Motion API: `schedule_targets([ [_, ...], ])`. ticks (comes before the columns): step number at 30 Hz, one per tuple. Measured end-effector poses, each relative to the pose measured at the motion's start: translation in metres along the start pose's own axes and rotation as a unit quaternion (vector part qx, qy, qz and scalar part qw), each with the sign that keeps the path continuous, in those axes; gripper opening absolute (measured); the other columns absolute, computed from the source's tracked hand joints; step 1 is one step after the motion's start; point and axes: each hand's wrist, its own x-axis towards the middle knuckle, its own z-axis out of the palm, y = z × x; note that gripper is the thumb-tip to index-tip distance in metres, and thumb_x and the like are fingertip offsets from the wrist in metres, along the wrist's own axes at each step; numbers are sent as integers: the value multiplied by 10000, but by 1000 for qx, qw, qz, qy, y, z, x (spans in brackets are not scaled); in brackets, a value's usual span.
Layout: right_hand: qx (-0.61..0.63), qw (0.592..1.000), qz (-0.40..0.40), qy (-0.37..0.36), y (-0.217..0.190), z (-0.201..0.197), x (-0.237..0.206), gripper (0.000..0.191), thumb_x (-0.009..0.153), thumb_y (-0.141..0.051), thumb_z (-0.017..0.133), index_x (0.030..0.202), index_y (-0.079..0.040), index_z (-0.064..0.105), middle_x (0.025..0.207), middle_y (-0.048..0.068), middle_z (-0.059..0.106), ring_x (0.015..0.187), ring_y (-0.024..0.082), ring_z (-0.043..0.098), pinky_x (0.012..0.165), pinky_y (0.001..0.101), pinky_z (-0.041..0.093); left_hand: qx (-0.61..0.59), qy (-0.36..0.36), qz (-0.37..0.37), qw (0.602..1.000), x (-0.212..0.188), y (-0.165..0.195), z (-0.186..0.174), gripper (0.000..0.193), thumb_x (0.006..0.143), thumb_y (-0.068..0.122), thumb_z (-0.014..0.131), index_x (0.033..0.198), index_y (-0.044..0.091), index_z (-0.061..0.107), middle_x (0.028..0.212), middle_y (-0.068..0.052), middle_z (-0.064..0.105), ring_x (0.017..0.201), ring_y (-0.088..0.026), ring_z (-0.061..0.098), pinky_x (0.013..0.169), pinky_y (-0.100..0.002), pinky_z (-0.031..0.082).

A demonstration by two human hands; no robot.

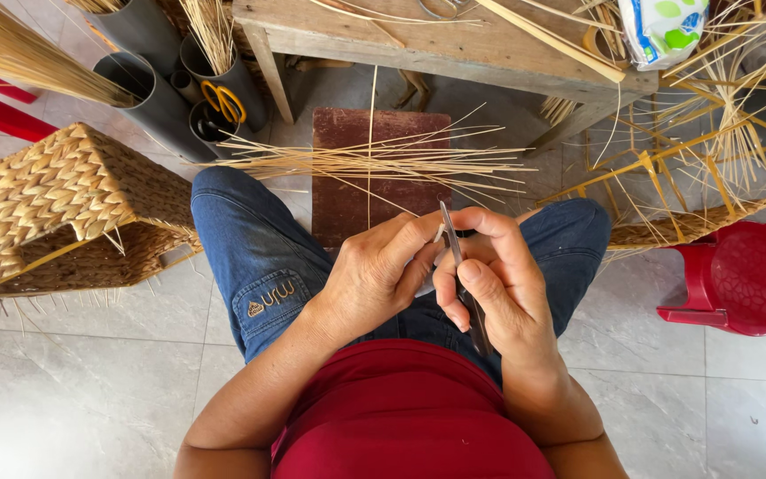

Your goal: The person sits on a low stool holding a small knife, splitting and trimming thin bamboo strips one at a time on their lap, then lays the finished strips on a pile on a wooden board in front of them. They occasionally reach to the table to reposition strips and continue cutting the ends of the bamboo pieces.

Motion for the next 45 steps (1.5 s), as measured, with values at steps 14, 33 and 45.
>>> schedule_targets([
  [14, 39, 999, 16, -13, 6, -1, 0, 375, 1138, -231, 510, 1428, -7, 431, 810, 119, 617, 576, 103, 509, 517, 215, 405, 8, -15, 14, 1000, -3, -2, -7, 400, 975, 26, 712, 1339, 92, 558, 891, -55, 615, 779, -230, 681, 663, -350, 552],
  [33, 91, 993, 58, -46, 6, -5, -15, 446, 1126, -242, 535, 1474, 23, 444, 820, 130, 621, 598, 102, 511, 535, 217, 422, -241, -53, 6, 969, -16, -18, -8, 136, 1100, 68, 605, 1232, 53, 635, 1048, -55, 599, 875, -163, 634, 761, -276, 543],
  [45, 92, 988, 82, -91, 2, -7, -18, 423, 1136, -222, 513, 1491, 5, 468, 836, 118, 629, 606, 87, 523, 527, 207, 429, -408, -28, -53, 911, -34, -34, 4, 133, 1074, 125, 645, 1170, 60, 709, 995, -17, 637, 799, -63, 579, 685, -211, 495],
])
